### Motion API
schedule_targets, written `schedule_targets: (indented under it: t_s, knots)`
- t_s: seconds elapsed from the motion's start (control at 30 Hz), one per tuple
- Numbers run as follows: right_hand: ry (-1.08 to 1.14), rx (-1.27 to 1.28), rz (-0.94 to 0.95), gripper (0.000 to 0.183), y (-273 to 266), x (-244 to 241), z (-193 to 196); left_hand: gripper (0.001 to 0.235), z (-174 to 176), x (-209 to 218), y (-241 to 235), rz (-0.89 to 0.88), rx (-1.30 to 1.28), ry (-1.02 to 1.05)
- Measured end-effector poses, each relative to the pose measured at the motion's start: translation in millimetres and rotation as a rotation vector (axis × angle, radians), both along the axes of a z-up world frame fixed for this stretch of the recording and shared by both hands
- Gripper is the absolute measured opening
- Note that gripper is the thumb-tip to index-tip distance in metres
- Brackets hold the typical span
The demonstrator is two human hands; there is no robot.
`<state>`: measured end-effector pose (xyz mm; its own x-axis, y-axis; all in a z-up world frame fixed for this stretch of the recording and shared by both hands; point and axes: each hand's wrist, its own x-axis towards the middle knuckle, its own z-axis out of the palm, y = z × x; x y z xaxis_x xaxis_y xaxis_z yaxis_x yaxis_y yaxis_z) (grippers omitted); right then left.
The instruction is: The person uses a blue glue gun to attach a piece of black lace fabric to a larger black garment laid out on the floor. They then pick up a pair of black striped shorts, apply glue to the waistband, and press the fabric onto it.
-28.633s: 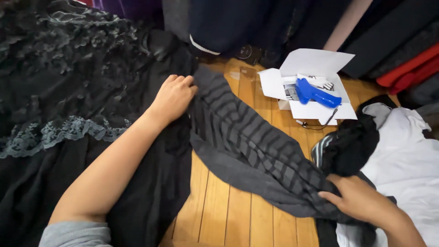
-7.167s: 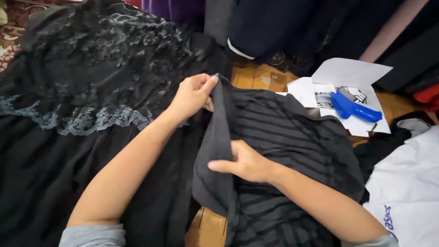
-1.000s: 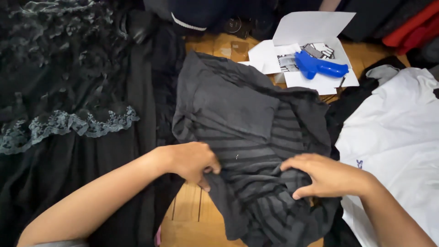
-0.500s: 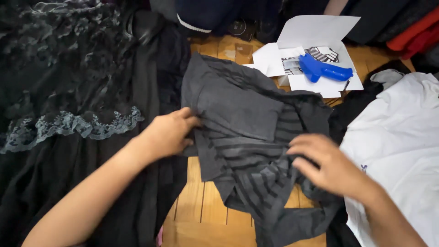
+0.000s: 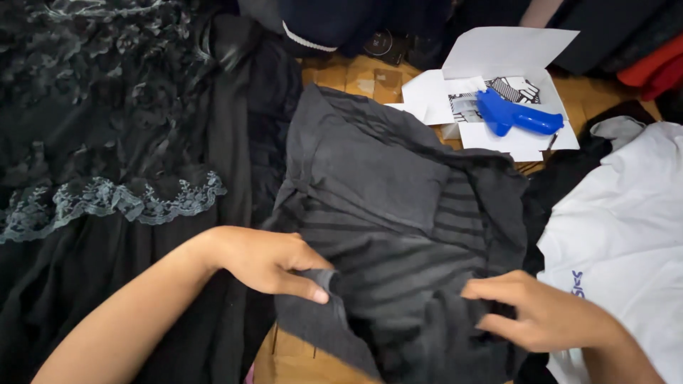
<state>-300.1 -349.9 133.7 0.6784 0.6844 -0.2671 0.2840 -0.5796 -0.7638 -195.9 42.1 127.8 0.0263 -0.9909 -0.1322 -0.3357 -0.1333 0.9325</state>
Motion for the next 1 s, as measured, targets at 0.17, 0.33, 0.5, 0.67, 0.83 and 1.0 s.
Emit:
schedule_targets:
  t_s: [0.17,0.33,0.5,0.67,0.83,1.0]
  knots:
    - [-0.046,0.207,-0.33,0.037,-74,25,-42,0.031,-8,27,20,0.528,-0.094,-0.045]
    - [-0.094,0.41,-1.121,0.021,-71,74,-97,0.031,-54,81,19,1.348,0.178,-0.361]
    - [-0.265,0.085,-0.947,0.08,-24,60,-74,0.082,-89,100,6,1.165,0.338,-0.462]
    - [-0.319,-0.298,-0.88,0.052,-37,59,-91,0.071,-96,94,-11,1.156,0.44,-0.919]
    - [0.033,-0.59,-0.826,0.013,-46,57,-58,0.086,-128,105,-8,1.208,0.517,-1.326]
    - [-0.372,-0.579,-0.846,0.049,-26,58,-33,0.097,-125,121,-15,1.165,0.664,-1.162]
